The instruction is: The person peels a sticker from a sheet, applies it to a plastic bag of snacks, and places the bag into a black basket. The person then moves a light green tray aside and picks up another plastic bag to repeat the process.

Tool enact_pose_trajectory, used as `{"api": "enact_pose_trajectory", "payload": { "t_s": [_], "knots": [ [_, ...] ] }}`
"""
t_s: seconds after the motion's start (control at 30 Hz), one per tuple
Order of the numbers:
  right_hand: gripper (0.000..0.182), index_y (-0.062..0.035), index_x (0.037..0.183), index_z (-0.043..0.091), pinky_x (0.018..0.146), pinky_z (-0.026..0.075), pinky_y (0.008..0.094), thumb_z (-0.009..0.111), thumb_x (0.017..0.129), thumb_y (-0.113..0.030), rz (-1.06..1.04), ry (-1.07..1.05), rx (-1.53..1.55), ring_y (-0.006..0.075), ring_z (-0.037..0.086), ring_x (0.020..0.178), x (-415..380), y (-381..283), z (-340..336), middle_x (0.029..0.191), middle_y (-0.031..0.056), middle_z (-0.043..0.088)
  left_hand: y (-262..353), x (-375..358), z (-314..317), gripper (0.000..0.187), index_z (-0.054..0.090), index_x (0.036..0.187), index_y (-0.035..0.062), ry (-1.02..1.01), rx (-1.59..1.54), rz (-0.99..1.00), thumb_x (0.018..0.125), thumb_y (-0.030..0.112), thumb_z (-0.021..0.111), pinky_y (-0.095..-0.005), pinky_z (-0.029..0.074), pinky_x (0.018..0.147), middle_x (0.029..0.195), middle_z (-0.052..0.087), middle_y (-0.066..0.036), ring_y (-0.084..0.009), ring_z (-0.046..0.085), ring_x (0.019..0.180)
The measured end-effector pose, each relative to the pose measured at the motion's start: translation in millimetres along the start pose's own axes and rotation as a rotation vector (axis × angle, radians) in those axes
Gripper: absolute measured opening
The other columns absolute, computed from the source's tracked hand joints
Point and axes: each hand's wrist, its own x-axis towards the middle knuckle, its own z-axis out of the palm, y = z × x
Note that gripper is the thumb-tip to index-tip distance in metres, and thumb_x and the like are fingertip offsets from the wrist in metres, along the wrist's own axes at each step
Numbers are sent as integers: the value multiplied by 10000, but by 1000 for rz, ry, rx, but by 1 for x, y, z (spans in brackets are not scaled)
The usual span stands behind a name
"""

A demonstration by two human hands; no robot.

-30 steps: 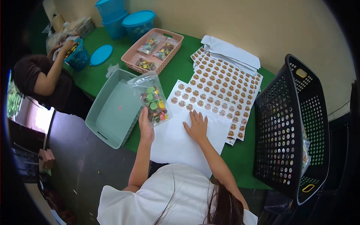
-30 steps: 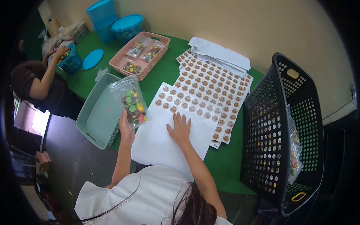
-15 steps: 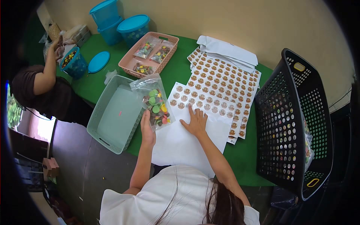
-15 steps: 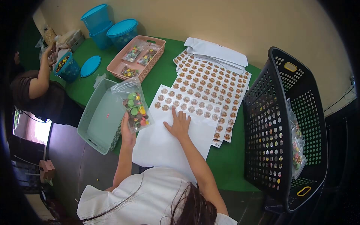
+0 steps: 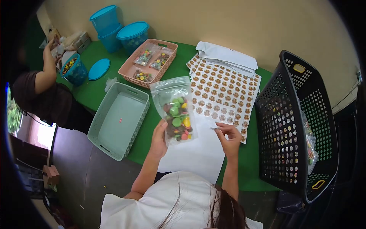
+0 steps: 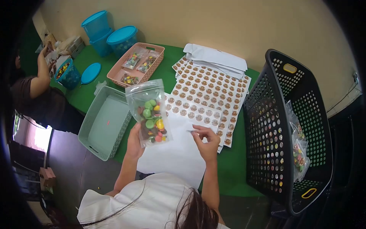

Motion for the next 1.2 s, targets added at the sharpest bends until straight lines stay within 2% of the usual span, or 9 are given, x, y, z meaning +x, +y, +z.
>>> {"api": "enact_pose_trajectory", "payload": {
  "t_s": [0.07, 0.13, 0.2, 0.27, 0.3, 0.37, 0.6, 0.67, 1.2],
  "knots": [
    [262, 24, 893, 542, 594, 441, 220, 640, 651, 38, 18, 75, 117, 125, 566, 682, -5, -34, -4, 771, 120, 587, -3, -4, 16, 423, 338, 1151, -45, 40, -12, -70, 845, 244, 301, -345, 379, 863, 1085, 477, -159, -230, 515, 954],
    [399, 39, 997, 477, 620, 473, 217, 635, 634, 87, -161, 151, 110, 132, 577, 689, -9, -66, -4, 782, 151, 581, -8, -7, 13, 468, 312, 1170, -48, -97, 9, -127, 833, 277, 333, -348, 360, 885, 1122, 451, -157, -236, 489, 999],
    [332, 17, 928, 542, 646, 491, 231, 633, 619, 98, -207, 181, 75, 155, 588, 722, -12, -79, -6, 797, 135, 583, -9, -11, 24, 518, 273, 1198, -42, -240, -36, -141, 810, 287, 373, -344, 353, 891, 1162, 412, -167, -241, 462, 1035],
    [253, -11, 826, 603, 649, 496, 232, 642, 601, 98, -520, 84, -178, 172, 596, 720, -13, -87, -7, 818, 117, 586, -9, -15, 37, 571, 206, 1233, -22, -158, 10, -62, 770, 239, 414, -345, 346, 897, 1192, 372, -175, -247, 433, 1063],
    [198, -27, 740, 630, 638, 503, 236, 650, 585, 95, -461, 88, -143, 185, 600, 730, -16, -91, -2, 838, 108, 587, -7, -17, 39, 609, 182, 1243, -17, -141, 60, -127, 734, 207, 429, -358, 356, 893, 1178, 379, -183, -264, 441, 1050],
    [205, -25, 754, 628, 634, 505, 237, 652, 586, 90, -453, 49, -148, 182, 599, 737, -19, -90, 4, 842, 111, 587, -11, -18, 37, 657, 151, 1248, -12, -119, 135, -182, 671, 126, 433, -383, 360, 894, 1178, 370, -201, -288, 417, 1076],
    [266, -22, 832, 626, 619, 514, 228, 647, 592, 87, -532, -57, -155, 182, 595, 751, -25, -86, 14, 882, 114, 576, -8, -24, 43, 613, 184, 1229, 8, -187, 236, -98, 660, 46, 409, -359, 315, 930, 1210, 338, -189, -277, 382, 1110],
    [274, -16, 844, 622, 606, 525, 230, 639, 595, 97, -537, -77, -174, 185, 594, 751, -25, -89, 13, 886, 116, 570, -8, -26, 44, 519, 201, 1218, 24, -255, 255, -69, 728, -54, 353, -342, 338, 886, 1211, 301, -159, -239, 397, 1072],
    [238, 4, 842, 610, 559, 544, 225, 602, 632, 116, -495, -130, -128, 183, 592, 769, -24, -90, 5, 902, 119, 562, -13, -33, 50, 498, 232, 1212, -19, -222, 511, 25, 745, -28, 405, -325, 323, 890, 1167, 379, -163, -216, 429, 1037]
  ]
}}
